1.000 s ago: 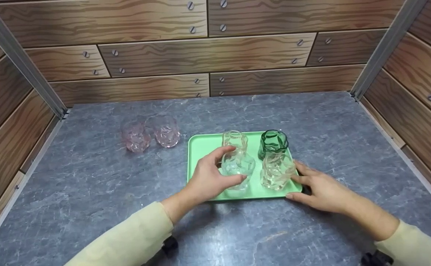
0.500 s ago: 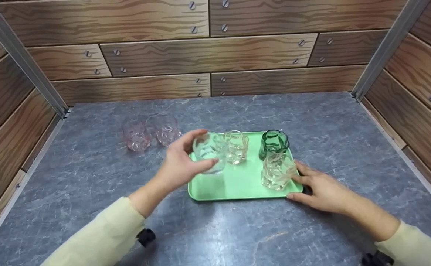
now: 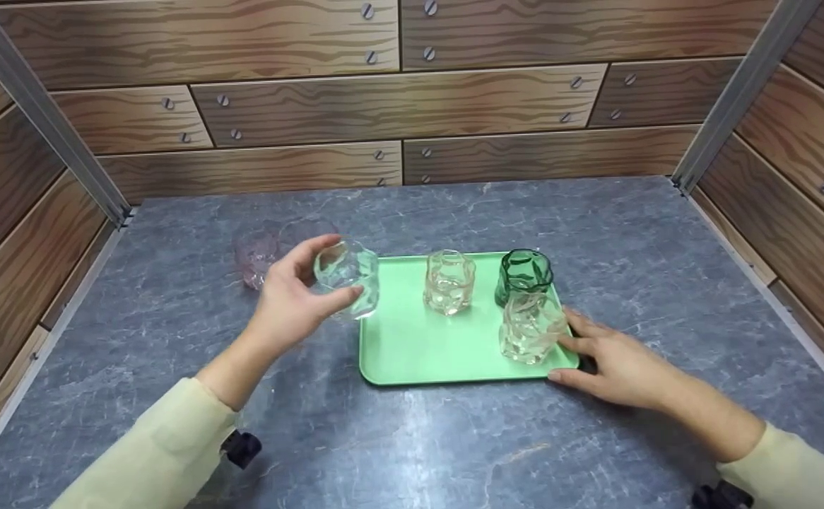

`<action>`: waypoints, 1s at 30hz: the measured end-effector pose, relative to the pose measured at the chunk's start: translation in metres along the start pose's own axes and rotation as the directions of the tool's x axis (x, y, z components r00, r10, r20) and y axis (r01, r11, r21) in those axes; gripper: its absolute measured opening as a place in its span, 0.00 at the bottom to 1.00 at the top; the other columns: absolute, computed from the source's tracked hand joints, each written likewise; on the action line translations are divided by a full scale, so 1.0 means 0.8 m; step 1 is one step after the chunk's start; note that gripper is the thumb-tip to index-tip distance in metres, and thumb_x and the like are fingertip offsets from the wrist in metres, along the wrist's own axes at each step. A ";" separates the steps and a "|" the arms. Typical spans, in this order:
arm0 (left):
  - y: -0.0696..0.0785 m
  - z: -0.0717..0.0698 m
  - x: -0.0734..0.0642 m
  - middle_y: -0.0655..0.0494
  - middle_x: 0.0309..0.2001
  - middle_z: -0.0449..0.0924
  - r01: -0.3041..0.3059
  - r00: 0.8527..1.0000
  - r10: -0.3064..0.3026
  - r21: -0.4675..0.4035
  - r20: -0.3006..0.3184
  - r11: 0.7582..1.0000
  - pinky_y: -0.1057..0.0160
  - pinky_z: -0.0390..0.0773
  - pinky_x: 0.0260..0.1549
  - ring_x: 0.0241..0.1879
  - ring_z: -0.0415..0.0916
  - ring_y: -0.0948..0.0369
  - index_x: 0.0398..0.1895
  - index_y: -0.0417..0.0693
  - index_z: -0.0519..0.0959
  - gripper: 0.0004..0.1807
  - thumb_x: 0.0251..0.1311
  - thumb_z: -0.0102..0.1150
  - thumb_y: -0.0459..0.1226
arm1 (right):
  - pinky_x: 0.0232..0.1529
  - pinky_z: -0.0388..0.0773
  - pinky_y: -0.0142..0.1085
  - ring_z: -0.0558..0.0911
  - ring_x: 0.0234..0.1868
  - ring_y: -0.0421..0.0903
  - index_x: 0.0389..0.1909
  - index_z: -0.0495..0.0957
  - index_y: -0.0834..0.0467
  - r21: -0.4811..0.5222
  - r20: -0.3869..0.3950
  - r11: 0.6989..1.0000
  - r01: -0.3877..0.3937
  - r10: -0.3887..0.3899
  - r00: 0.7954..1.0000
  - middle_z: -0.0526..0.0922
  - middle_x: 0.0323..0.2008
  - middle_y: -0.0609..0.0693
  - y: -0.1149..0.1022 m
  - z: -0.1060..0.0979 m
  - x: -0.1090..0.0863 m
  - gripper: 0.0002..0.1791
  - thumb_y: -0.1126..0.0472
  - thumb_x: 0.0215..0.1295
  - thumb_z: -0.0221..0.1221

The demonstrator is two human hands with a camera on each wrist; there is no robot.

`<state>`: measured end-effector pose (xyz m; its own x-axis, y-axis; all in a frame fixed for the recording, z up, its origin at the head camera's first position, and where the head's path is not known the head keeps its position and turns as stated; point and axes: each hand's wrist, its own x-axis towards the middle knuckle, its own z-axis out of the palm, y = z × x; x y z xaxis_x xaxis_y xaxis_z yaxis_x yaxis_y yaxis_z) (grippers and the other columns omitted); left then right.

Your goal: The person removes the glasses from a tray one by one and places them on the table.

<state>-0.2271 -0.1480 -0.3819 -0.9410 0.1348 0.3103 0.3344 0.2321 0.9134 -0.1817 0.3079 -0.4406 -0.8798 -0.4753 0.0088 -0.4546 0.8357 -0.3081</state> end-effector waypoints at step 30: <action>-0.060 -0.032 -0.008 0.45 0.64 0.80 0.125 0.991 -0.122 0.053 -0.062 0.991 0.57 0.74 0.68 0.66 0.76 0.53 0.71 0.36 0.73 0.40 0.54 0.79 0.30 | 0.71 0.64 0.68 0.65 0.75 0.72 0.67 0.78 0.68 0.015 -0.008 1.000 0.007 -0.007 1.000 0.61 0.78 0.70 0.002 -0.001 -0.001 0.45 0.31 0.71 0.61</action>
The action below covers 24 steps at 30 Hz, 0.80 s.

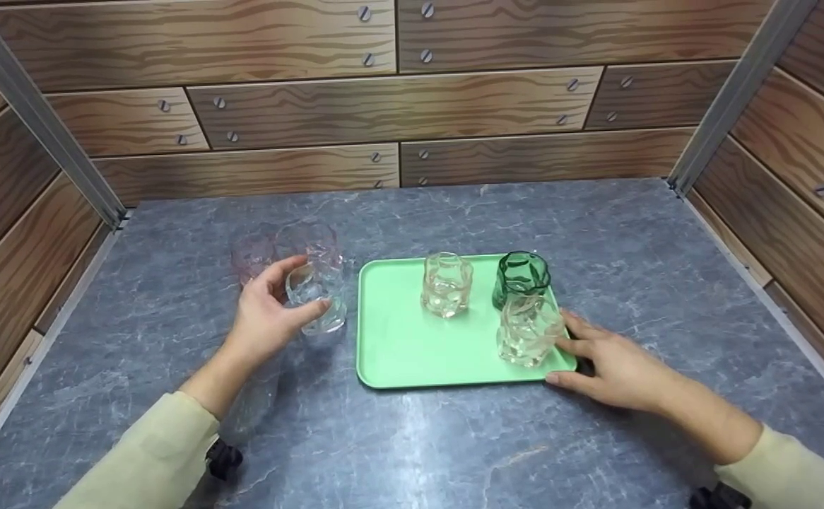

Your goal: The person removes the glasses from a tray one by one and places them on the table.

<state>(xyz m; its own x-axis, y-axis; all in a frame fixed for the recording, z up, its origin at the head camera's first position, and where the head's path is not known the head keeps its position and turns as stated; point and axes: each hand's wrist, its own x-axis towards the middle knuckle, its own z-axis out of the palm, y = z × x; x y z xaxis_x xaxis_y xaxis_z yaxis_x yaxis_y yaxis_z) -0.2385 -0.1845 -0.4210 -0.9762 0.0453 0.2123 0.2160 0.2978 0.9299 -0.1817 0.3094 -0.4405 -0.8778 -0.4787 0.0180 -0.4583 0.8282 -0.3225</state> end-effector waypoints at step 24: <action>-0.021 0.005 -0.002 0.40 0.63 0.80 0.028 1.000 -0.028 -0.031 -0.008 0.999 0.56 0.71 0.71 0.68 0.75 0.50 0.71 0.33 0.73 0.42 0.51 0.81 0.29 | 0.70 0.65 0.69 0.66 0.74 0.72 0.67 0.78 0.68 -0.010 0.002 1.000 -0.006 0.006 1.000 0.61 0.78 0.69 -0.001 0.001 0.000 0.45 0.31 0.71 0.61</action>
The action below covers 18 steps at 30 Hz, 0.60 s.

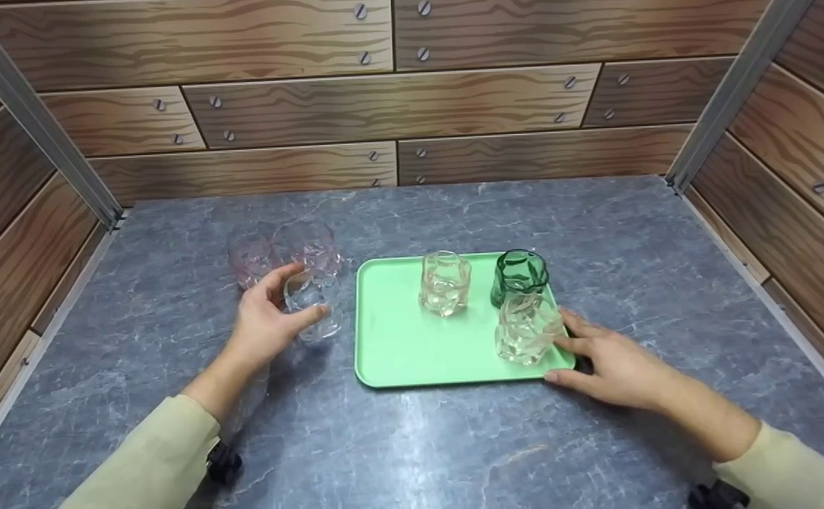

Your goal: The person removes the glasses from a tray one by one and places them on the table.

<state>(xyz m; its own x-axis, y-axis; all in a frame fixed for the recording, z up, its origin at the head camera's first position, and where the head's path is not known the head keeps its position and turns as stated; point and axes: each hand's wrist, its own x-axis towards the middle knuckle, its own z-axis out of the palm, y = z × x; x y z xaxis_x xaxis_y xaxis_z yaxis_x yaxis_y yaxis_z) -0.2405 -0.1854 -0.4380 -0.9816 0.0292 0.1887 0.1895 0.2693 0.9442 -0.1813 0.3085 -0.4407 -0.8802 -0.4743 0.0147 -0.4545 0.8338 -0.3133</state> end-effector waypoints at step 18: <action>-0.005 0.000 0.000 0.42 0.62 0.82 0.010 1.000 -0.009 0.036 -0.014 0.999 0.54 0.77 0.64 0.62 0.79 0.50 0.71 0.36 0.74 0.42 0.51 0.81 0.30 | 0.71 0.63 0.68 0.65 0.75 0.71 0.68 0.77 0.67 0.005 0.006 1.000 -0.009 0.009 1.000 0.60 0.78 0.69 0.001 0.000 -0.001 0.46 0.30 0.71 0.61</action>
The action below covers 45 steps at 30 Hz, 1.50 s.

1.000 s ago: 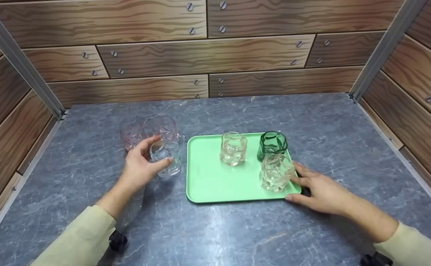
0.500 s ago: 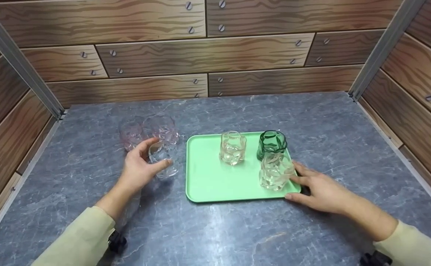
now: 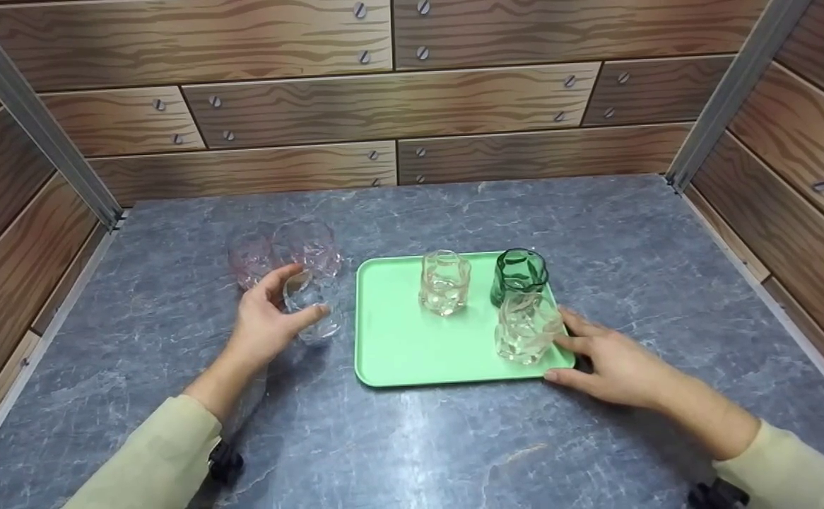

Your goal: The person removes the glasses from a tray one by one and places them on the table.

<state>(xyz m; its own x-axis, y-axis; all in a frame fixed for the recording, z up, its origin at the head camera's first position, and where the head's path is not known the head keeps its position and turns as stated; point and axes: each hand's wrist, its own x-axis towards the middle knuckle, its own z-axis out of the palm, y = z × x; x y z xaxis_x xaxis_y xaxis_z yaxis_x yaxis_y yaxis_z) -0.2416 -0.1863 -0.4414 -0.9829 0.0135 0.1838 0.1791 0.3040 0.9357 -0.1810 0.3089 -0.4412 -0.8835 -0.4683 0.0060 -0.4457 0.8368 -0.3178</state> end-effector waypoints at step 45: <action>-0.012 0.002 0.001 0.38 0.64 0.80 -0.007 1.000 0.007 -0.050 0.001 0.999 0.54 0.72 0.70 0.67 0.76 0.48 0.71 0.33 0.72 0.41 0.52 0.79 0.27 | 0.71 0.64 0.68 0.65 0.75 0.71 0.67 0.79 0.68 -0.001 -0.002 1.000 -0.002 0.002 1.000 0.61 0.78 0.69 0.000 0.000 0.001 0.45 0.31 0.71 0.62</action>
<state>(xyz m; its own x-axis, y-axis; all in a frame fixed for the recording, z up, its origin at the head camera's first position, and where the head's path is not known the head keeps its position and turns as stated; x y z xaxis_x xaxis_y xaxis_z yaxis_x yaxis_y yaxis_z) -0.2438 -0.1875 -0.4505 -0.9817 0.0171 0.1899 0.1879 0.2560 0.9482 -0.1819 0.3086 -0.4411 -0.8846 -0.4663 0.0069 -0.4442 0.8380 -0.3168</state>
